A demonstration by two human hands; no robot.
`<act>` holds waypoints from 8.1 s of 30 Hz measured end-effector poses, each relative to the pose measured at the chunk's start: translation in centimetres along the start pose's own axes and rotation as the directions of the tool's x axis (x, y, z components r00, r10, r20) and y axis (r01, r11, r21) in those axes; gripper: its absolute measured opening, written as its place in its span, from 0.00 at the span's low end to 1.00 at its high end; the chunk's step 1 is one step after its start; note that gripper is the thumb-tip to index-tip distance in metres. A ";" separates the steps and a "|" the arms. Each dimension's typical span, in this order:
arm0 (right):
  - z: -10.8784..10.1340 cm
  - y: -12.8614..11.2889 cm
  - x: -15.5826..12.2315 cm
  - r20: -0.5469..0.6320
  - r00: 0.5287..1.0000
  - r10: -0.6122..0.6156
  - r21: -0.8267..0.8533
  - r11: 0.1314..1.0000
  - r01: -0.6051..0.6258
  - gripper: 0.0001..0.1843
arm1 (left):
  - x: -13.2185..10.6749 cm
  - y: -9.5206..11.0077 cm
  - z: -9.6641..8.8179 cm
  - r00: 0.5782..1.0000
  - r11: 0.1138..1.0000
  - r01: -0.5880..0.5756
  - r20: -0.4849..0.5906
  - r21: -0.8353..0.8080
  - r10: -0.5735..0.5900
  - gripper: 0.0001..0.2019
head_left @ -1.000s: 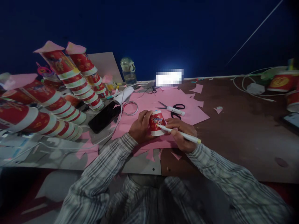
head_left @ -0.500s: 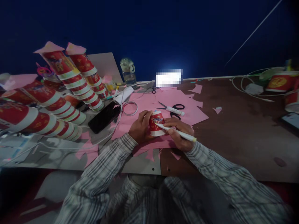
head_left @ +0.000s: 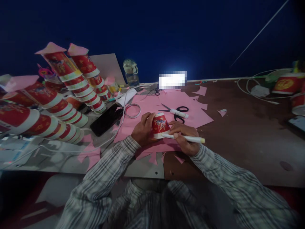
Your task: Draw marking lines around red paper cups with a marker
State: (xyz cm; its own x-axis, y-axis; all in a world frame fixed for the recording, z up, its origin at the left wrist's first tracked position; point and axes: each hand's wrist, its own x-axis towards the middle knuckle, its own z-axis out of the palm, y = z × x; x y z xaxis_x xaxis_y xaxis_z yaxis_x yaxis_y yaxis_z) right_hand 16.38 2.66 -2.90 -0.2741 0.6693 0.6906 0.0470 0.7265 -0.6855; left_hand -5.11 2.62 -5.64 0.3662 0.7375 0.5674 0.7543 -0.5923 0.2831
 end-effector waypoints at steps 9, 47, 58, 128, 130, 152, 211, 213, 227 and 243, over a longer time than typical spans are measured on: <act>-0.2 0.2 -0.1 -0.005 0.999 0.054 0.034 0.998 -0.053 0.11 | 0.1 0.0 -0.1 1.000 1.000 -0.013 0.004 -0.024 0.014 0.50; -0.4 -0.2 1.0 -0.103 0.973 0.204 -0.131 0.967 -0.217 0.10 | -0.4 -0.2 0.0 1.000 0.998 0.004 -0.023 -0.057 -0.005 0.52; -0.7 0.5 1.6 -0.149 0.905 0.398 0.055 0.917 -0.395 0.10 | -0.9 -0.7 -0.3 1.000 0.995 0.023 -0.018 -0.096 -0.025 0.54; -0.5 0.7 1.3 -0.158 0.904 0.398 0.212 0.907 -0.363 0.25 | -1.3 -2.0 -0.5 0.982 0.966 0.191 0.042 -0.172 -0.186 0.47; -0.7 0.3 1.3 -0.185 0.930 0.317 0.141 0.945 -0.295 0.25 | -1.2 -1.5 -0.5 0.981 0.974 0.195 0.026 -0.119 -0.193 0.45; 0.3 0.4 -0.2 0.123 0.963 -0.240 -0.108 0.961 0.254 0.22 | -0.3 -0.5 -0.5 0.999 0.998 0.035 -0.025 -0.055 -0.036 0.50; 0.7 -0.4 0.2 0.013 0.988 -0.153 -0.145 0.978 0.154 0.14 | -0.2 0.2 -0.6 0.997 0.998 0.052 -0.057 0.033 -0.050 0.50; 0.7 -0.4 0.2 0.019 0.988 -0.152 -0.138 0.978 0.154 0.14 | -0.3 0.1 -0.6 0.997 0.999 0.044 -0.060 0.031 -0.042 0.49; 0.5 -0.2 0.2 -0.024 0.988 -0.155 -0.180 0.973 0.148 0.13 | -0.3 0.1 -0.8 0.998 0.999 0.034 -0.044 0.009 -0.033 0.49; 0.4 0.4 -0.3 -0.057 0.989 -0.133 -0.231 0.966 0.117 0.13 | -0.1 0.2 -0.8 0.997 0.999 0.051 -0.065 -0.006 -0.051 0.49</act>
State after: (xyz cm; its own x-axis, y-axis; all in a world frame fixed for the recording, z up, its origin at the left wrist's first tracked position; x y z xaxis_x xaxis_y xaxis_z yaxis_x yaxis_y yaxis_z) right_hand 16.09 2.68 -3.47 -0.2230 0.5744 0.7876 0.2349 0.8158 -0.5285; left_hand -5.40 2.12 -5.06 0.2911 0.7443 0.6011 0.7690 -0.5558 0.3159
